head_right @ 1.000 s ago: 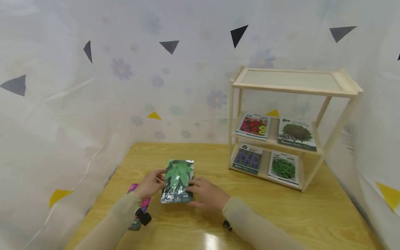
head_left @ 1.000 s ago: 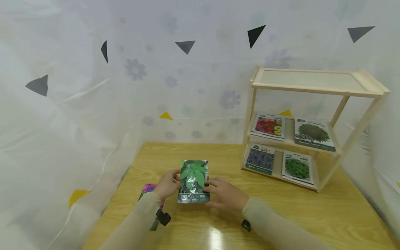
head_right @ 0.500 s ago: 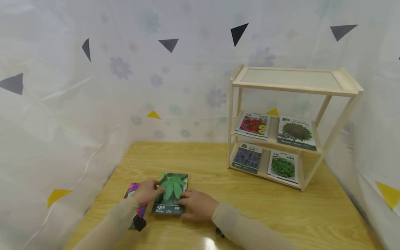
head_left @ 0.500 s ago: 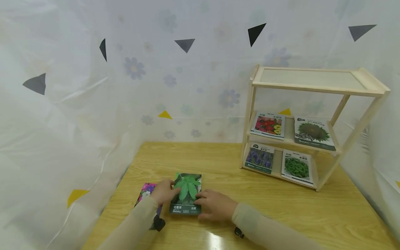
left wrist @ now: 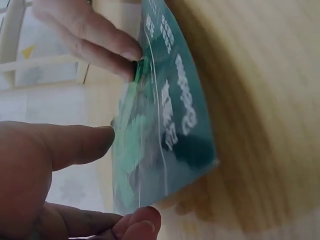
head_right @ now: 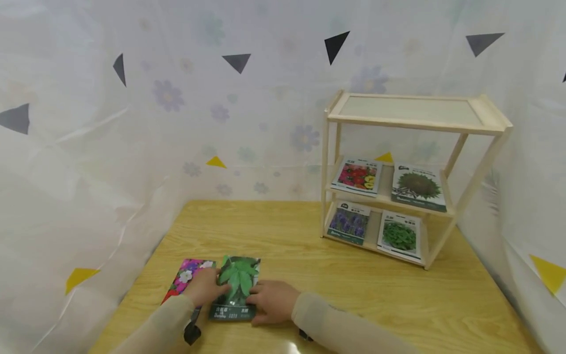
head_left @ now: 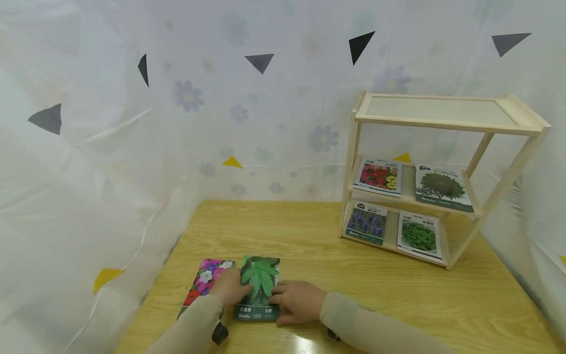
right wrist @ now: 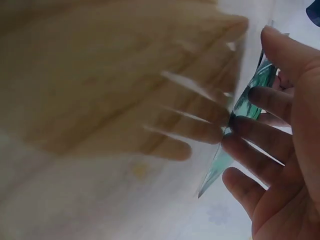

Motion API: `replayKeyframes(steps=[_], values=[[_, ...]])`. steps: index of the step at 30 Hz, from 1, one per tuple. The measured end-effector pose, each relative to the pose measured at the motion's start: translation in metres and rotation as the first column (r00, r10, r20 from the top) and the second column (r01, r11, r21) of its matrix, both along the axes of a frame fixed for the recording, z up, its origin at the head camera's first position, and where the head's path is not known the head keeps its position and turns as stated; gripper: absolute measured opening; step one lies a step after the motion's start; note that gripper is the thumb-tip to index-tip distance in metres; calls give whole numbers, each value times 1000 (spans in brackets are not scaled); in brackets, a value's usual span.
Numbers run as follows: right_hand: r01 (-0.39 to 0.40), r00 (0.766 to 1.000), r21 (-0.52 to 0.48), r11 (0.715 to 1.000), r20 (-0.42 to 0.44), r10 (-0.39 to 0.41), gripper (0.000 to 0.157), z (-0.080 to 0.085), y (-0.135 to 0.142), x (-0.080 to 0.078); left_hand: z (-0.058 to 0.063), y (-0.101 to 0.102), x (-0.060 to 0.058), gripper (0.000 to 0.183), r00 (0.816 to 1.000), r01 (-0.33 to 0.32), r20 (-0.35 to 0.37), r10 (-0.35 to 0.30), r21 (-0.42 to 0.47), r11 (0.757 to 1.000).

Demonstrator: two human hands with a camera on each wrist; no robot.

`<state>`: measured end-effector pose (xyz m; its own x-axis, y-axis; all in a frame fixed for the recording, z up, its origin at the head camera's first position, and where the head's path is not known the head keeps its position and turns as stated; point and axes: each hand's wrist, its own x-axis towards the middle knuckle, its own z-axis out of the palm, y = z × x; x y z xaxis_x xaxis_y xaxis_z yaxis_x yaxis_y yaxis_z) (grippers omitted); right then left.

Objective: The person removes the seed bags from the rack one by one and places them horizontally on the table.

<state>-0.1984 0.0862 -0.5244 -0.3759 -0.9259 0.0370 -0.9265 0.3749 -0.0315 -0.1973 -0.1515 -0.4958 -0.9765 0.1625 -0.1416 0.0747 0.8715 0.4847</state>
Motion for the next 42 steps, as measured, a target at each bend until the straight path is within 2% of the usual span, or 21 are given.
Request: replayKeyframes(steps=[3, 8, 12, 20, 23, 27, 33, 42], values=[[-13, 1000, -4, 1000, -13, 13, 52, -1, -3, 0, -4, 1, 4, 58, 1000, -2, -6, 1, -56, 998], [-16, 1000, 4, 1000, -10, 16, 44, 1, -8, 0, -9, 4, 12, 69, 998, 54, -26, -60, -192, 980], [-12, 1000, 13, 1000, 7, 12, 44, 5, -11, 2, -14, 3, 17, 69, 990, 98, -65, -124, -311, 945], [-19, 999, 37, 999, 28, 18, 48, 6, -16, 3, -17, -2, 18, 79, 979, 113, -96, -180, -479, 870], [-38, 999, 61, 997, 2, 38, 50, 3, -18, 1, -18, -5, 17, 82, 974, 129, -99, -204, -497, 858], [-51, 998, 82, 995, -25, 54, 51, -2, -21, -1, -18, -8, 19, 80, 968, 155, -98, -231, -493, 856], [-52, 998, 95, 994, -22, 54, 51, -2, -23, -1, -15, -11, 20, 76, 963, 167, -103, -248, -495, 853], [-55, 998, 99, 994, -19, 57, 52, -2, -25, -1, -15, -15, 20, 76, 963, 181, -91, -253, -477, 860]])
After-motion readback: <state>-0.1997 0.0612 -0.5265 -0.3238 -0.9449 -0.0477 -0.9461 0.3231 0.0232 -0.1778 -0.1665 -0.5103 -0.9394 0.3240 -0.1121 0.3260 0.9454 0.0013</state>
